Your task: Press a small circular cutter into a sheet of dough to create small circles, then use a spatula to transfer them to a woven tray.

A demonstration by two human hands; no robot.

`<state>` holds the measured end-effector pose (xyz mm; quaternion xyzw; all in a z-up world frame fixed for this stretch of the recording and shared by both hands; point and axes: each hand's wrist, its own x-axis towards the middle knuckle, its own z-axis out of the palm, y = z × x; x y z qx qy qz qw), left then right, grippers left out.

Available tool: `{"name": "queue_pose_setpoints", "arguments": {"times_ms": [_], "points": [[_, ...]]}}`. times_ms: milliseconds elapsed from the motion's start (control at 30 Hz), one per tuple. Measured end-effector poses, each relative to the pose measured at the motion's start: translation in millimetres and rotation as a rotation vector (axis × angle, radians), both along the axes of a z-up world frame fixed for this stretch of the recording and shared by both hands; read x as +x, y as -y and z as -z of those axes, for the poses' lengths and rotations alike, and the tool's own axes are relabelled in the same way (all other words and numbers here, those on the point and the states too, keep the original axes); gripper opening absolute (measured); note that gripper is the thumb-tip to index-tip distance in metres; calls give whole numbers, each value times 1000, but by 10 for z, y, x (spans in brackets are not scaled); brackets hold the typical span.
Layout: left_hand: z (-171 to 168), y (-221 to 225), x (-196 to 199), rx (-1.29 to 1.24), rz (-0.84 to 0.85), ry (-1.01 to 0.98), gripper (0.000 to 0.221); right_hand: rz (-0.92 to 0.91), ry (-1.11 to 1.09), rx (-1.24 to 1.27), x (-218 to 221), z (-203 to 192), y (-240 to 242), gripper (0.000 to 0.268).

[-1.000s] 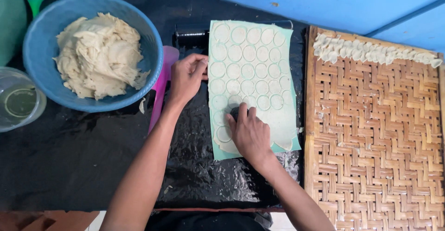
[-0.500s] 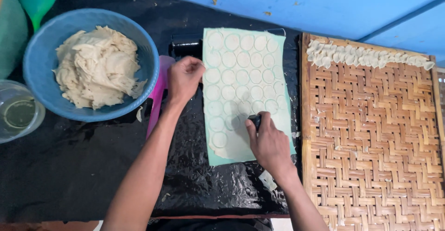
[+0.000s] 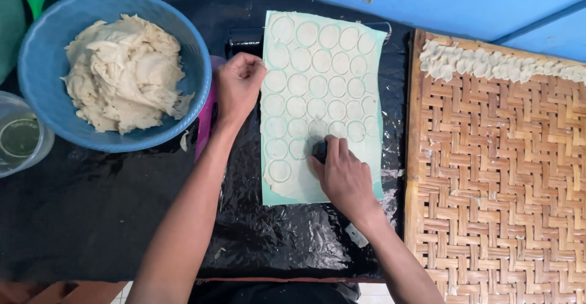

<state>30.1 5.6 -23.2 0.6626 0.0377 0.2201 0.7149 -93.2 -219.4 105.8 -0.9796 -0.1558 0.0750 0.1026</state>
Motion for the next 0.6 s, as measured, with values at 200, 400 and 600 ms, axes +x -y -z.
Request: {"name": "queue_pose_setpoints", "arguments": {"times_ms": [200, 400, 600], "points": [[-92, -6, -45, 42, -2, 11, 6, -65, 95, -126, 38, 187, -49, 46], [-27, 4, -13, 9, 7, -15, 6, -116, 144, -233, 89, 156, -19, 47], [-95, 5, -39, 40, -13, -4, 8, -23, 150, -248, 27, 325, -24, 46]]}}
